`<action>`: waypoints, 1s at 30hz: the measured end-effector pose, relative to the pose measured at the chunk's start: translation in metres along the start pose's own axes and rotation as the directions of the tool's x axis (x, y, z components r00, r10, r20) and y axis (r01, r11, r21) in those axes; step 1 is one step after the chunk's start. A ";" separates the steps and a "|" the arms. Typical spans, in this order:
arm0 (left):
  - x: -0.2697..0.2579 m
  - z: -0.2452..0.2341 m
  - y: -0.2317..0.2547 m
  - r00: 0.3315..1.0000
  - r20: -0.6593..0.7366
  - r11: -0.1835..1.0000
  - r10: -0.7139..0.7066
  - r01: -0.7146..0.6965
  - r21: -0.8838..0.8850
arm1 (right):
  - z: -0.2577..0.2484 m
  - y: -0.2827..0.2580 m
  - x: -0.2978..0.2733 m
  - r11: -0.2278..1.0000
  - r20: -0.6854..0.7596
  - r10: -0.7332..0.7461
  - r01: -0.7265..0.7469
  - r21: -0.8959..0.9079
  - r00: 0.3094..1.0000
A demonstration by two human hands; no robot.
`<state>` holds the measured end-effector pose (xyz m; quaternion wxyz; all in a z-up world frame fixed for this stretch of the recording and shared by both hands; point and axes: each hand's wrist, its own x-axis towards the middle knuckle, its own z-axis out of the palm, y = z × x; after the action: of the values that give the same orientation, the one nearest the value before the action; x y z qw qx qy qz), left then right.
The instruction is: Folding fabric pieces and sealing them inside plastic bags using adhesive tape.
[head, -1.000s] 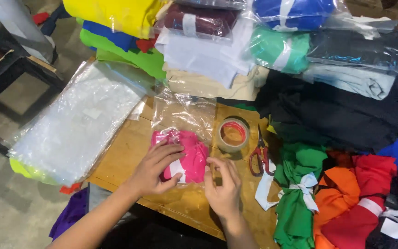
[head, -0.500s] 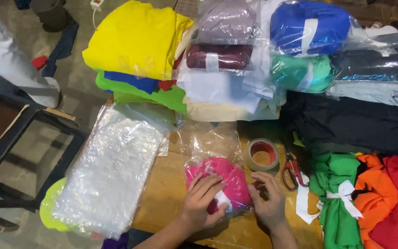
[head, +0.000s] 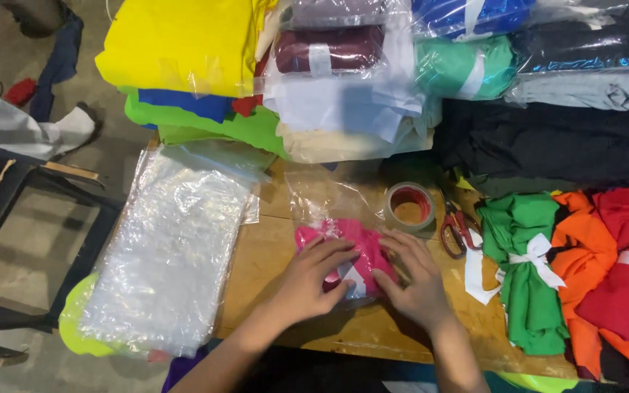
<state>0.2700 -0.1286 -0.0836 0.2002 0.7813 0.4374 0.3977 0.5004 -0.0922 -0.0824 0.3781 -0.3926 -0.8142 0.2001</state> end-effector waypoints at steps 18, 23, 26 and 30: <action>-0.011 -0.053 0.023 0.862 -0.006 0.853 -0.506 0.500 -0.147 | 0.021 -0.053 0.004 0.795 0.124 0.589 -0.600 0.088 0.798; -0.056 -0.086 0.034 0.985 -0.149 0.988 -0.086 0.065 -0.139 | 0.026 -0.058 0.010 0.841 0.055 0.531 -0.519 -0.152 0.845; -0.091 -0.125 0.056 0.980 -0.187 0.986 0.071 -0.098 -0.134 | 0.036 -0.059 0.013 0.926 -0.031 0.336 -0.336 -0.171 0.941; -0.149 -0.150 0.063 0.967 -0.246 0.993 0.067 -0.088 -0.074 | 0.055 -0.082 0.029 0.974 -0.113 0.135 -0.153 -0.166 0.984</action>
<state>0.1386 -0.2939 -0.0178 0.1624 0.7341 0.4103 0.5161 0.4062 -0.1213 -0.0527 0.3672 -0.4918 -0.7779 0.1349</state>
